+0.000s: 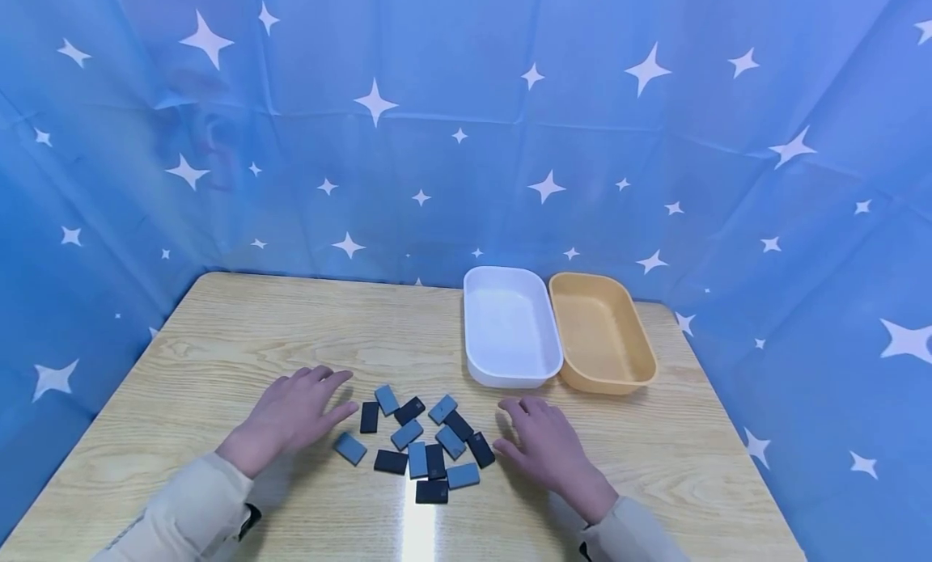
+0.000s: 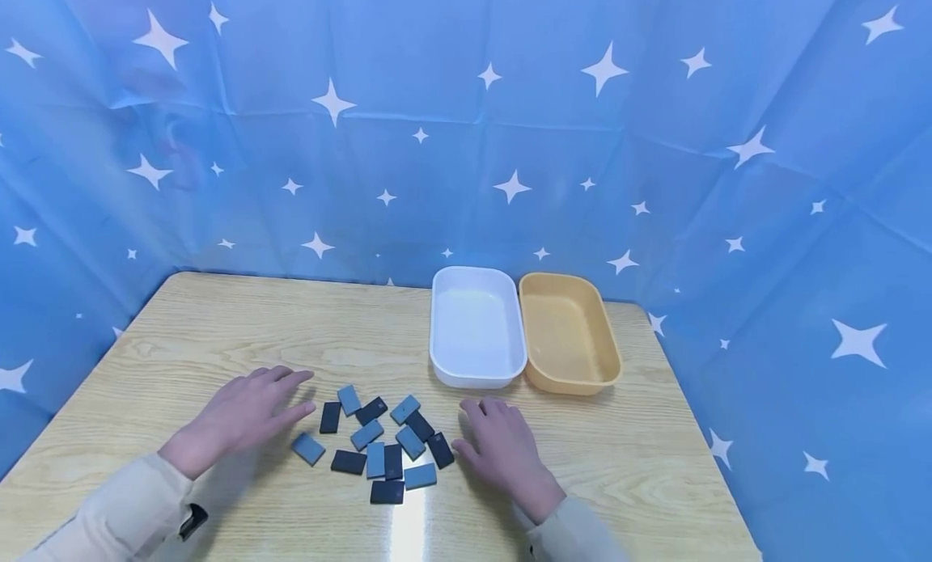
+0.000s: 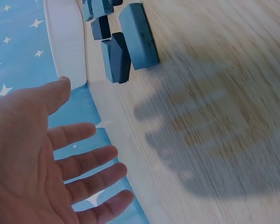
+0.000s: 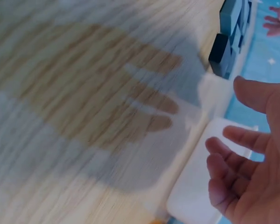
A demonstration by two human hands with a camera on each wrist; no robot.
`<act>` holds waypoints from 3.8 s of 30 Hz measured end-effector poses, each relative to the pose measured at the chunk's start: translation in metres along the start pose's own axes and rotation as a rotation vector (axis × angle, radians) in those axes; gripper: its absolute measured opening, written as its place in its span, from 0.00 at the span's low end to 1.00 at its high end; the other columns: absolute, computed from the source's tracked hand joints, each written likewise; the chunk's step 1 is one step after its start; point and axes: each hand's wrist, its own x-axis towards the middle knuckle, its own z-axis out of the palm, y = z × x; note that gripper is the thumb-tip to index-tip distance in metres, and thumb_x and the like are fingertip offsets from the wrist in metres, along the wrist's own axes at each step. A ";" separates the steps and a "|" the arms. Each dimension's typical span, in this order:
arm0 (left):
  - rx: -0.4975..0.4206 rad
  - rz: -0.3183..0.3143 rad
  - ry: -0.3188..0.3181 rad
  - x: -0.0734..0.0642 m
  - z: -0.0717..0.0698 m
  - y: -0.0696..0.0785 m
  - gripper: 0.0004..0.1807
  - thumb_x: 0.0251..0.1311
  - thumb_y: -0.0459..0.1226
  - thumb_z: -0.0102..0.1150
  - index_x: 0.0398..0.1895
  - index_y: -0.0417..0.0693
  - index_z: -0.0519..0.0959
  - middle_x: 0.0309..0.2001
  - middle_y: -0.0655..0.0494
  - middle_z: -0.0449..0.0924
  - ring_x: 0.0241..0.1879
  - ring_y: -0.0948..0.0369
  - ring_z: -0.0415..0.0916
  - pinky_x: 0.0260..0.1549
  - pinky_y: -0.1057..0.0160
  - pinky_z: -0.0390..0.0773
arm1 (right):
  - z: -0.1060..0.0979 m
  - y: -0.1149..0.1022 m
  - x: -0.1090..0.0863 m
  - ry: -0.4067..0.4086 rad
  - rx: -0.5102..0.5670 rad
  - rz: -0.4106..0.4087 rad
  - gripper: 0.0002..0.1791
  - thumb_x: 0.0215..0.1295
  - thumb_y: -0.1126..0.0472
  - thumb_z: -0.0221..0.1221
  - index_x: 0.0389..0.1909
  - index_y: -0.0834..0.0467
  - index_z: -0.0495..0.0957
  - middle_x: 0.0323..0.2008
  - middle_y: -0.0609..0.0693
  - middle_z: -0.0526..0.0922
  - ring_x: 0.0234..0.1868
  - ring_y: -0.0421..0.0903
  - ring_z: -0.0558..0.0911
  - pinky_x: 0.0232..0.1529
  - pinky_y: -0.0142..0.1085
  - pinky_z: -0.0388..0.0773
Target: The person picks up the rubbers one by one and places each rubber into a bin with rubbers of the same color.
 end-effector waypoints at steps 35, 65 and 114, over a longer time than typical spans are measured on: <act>-0.057 0.032 -0.049 0.007 0.005 0.012 0.27 0.68 0.55 0.50 0.62 0.50 0.74 0.56 0.44 0.78 0.54 0.45 0.77 0.48 0.42 0.76 | 0.008 -0.040 0.020 -0.177 -0.003 0.011 0.16 0.56 0.47 0.67 0.33 0.52 0.73 0.23 0.43 0.75 0.22 0.40 0.68 0.22 0.34 0.60; -0.027 0.030 -0.061 0.012 0.002 0.013 0.26 0.67 0.55 0.50 0.58 0.48 0.76 0.52 0.46 0.79 0.49 0.48 0.79 0.44 0.45 0.78 | -0.005 -0.028 0.024 -0.176 0.085 0.042 0.12 0.53 0.52 0.66 0.33 0.51 0.74 0.26 0.44 0.78 0.26 0.41 0.73 0.26 0.37 0.68; -0.074 0.041 -0.091 0.016 -0.007 0.003 0.13 0.67 0.46 0.54 0.45 0.49 0.80 0.42 0.53 0.78 0.37 0.57 0.76 0.36 0.52 0.77 | -0.081 0.073 0.057 0.054 -0.016 0.262 0.11 0.62 0.55 0.58 0.39 0.59 0.74 0.26 0.52 0.76 0.24 0.48 0.71 0.23 0.38 0.65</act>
